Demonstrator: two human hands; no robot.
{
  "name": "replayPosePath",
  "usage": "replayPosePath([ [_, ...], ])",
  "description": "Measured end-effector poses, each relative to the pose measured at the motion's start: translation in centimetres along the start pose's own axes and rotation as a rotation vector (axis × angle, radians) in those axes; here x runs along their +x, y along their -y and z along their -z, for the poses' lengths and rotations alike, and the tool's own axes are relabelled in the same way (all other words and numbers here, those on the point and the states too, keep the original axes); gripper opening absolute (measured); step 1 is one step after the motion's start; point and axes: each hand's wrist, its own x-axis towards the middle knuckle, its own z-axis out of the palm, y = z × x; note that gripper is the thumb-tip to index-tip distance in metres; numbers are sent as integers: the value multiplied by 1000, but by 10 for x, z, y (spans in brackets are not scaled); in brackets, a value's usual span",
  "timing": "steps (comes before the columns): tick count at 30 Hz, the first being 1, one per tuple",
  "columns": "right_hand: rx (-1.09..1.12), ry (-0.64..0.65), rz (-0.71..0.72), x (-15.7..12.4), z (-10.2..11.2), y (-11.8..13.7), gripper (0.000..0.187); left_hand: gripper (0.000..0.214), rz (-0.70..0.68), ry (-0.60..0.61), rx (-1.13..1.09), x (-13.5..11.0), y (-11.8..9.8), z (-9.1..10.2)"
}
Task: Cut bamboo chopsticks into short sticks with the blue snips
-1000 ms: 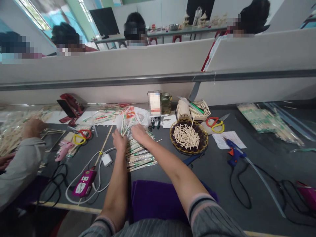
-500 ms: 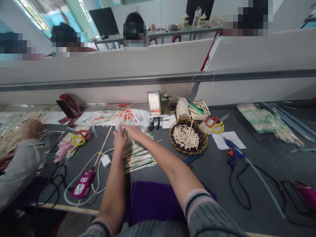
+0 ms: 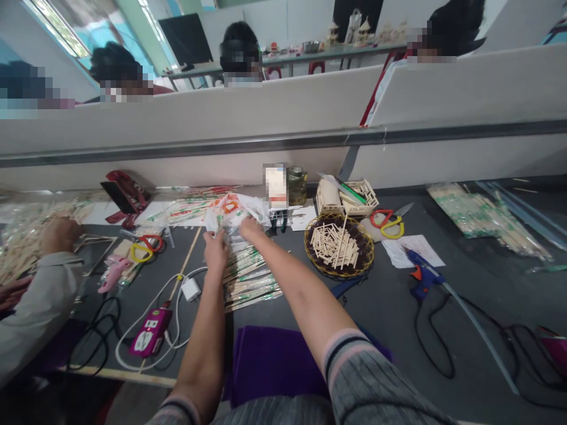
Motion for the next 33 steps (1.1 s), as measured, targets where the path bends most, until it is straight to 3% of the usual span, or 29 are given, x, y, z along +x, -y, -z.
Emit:
replayPosePath([
  [3,-41,9,-25,-13,2,2,43,48,19,-19,-42,4,-6,-12],
  [7,-70,-13,153,-43,11,2,32,44,51,-45,-142,4,-9,-21],
  [13,-30,-139,458,-106,25,5,31,51,31,-155,-238,-8,-6,-15],
  [17,67,-190,594,-160,19,1,29,47,40,-81,-195,-14,-5,-11],
  [20,167,-228,660,-200,12,-15,28,51,25,-159,-195,-20,-5,-2],
  [23,276,-285,613,-234,11,-43,29,49,-7,-322,-210,-35,-7,11],
  [25,331,-325,496,-252,15,-62,28,38,-53,-323,-240,-51,-9,17],
  [30,522,-394,176,-285,32,-95,28,19,-310,45,-257,-101,-23,5],
  [33,580,-396,96,-304,36,-107,30,18,-371,163,-152,-124,-30,-8],
])
